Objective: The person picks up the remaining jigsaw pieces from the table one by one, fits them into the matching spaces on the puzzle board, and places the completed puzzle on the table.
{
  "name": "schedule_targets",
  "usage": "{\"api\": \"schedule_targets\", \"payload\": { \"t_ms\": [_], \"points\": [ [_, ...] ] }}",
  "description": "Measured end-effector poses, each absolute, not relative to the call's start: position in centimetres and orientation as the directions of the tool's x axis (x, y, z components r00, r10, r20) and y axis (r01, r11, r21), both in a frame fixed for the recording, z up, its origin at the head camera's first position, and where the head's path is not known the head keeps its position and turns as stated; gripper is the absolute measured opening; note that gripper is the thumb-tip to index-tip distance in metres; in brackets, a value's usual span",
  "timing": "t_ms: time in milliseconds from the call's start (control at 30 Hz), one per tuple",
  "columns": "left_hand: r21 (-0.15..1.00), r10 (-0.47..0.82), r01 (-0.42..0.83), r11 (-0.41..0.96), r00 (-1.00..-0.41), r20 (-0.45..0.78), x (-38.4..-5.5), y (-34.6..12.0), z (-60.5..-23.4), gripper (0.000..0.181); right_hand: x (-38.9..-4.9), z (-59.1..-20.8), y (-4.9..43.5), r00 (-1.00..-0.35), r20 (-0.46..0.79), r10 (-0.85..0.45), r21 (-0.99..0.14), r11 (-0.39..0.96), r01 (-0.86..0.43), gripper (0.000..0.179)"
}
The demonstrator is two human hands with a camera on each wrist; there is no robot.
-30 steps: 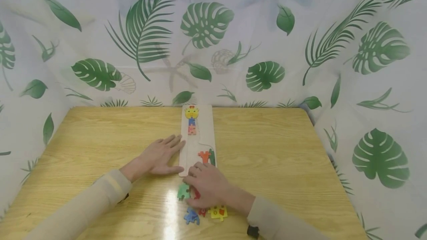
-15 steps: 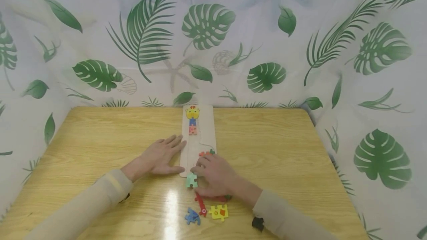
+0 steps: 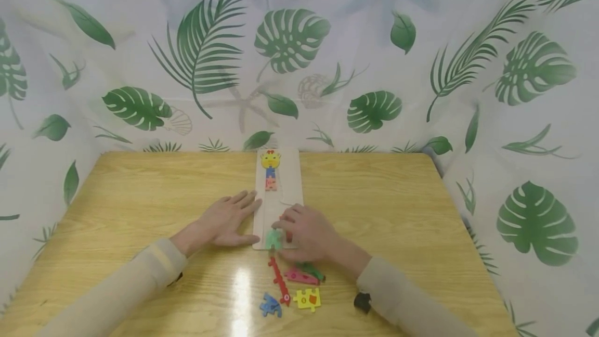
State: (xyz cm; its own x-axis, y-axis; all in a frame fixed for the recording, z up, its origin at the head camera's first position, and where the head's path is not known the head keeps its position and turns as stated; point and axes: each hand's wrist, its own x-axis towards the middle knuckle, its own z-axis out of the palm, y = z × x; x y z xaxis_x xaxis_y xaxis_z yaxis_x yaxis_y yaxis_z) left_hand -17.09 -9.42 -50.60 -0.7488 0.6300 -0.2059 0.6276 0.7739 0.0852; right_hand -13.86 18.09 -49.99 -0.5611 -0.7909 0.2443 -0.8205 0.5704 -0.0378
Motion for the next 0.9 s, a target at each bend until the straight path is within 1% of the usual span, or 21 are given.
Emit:
{"api": "schedule_targets", "payload": {
  "t_ms": [267,567,733,900],
  "points": [
    [0.083,0.634,0.632,0.771,-0.748,-0.196,-17.1,-9.4,-50.8,0.099,-14.6,-50.5,18.0,-0.618,0.247,-0.746,-0.073,0.622,-0.780,0.049],
    [0.076,0.632,0.631,0.772,-0.751,-0.192,-17.2,-9.5,-51.2,0.099,-15.5,-50.7,17.6,-0.659,0.273,-0.701,-0.082,0.666,-0.742,0.052],
    [0.066,0.632,0.633,0.772,-0.751,-0.191,-17.1,-9.5,-51.2,0.098,-16.4,-51.1,17.6,-0.672,0.294,-0.680,-0.082,0.682,-0.726,0.052],
    [0.068,0.631,0.631,0.772,-0.752,-0.191,-17.0,-9.4,-51.2,0.099,-17.5,-51.5,17.8,-0.669,0.297,-0.682,-0.087,0.678,-0.730,0.052]
  ]
}}
